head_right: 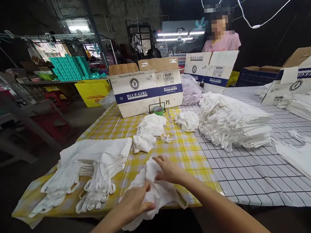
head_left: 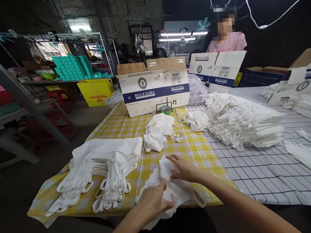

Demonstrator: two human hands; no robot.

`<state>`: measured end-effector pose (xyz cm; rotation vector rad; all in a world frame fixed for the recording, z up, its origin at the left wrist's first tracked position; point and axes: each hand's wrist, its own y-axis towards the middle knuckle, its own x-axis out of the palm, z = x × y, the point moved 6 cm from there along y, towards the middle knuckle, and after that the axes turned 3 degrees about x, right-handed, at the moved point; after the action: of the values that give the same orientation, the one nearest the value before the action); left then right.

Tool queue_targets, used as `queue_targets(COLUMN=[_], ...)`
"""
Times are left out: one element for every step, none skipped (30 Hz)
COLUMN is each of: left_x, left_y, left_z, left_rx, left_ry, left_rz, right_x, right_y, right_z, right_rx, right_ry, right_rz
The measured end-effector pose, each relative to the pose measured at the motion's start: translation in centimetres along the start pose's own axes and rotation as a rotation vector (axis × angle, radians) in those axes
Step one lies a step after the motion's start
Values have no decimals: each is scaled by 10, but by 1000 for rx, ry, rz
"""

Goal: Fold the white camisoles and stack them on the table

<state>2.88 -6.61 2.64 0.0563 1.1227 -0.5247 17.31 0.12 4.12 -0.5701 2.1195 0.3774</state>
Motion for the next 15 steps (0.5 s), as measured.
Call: queue_targets(left_x=[7,12,14,13,11,6,-2,-14,-29,-48,-69,-92,-115,-136,-153], left_y=[-2,-2,-2,0,2,6,10,15,21,27,32,36,37,37,35], left_z=[0,2,4,6,7,7,7,7,7,9,11,14,20,27,35], left_rx=[-17,-10,17,56,101,140,168,183,181,167,139,109,100,98,104], left_ry=[32,52,61,66,72,83,101,123,150,180,215,251,284,317,352], left_rz=[4,-4,-21,-47,-85,-125,-151,-158,-132,-77,4,110,213,325,428], right_x=[8,14,19,23,25,23,18,8,-7,-26,-48,-74,-100,-124,-144], right_y=[3,6,8,10,11,13,15,17,19,20,20,18,13,7,1], right_z=[1,3,4,4,5,6,7,8,10,11,11,10,9,7,4], right_rx=[29,61,86,101,105,102,100,98,96,91,79,59,30,4,-11], right_ry=[-1,3,12,26,43,60,77,90,109,139,174,253,332,401,457], right_rz=[55,106,145,163,163,161,166,172,189,223,266,351,440,511,549])
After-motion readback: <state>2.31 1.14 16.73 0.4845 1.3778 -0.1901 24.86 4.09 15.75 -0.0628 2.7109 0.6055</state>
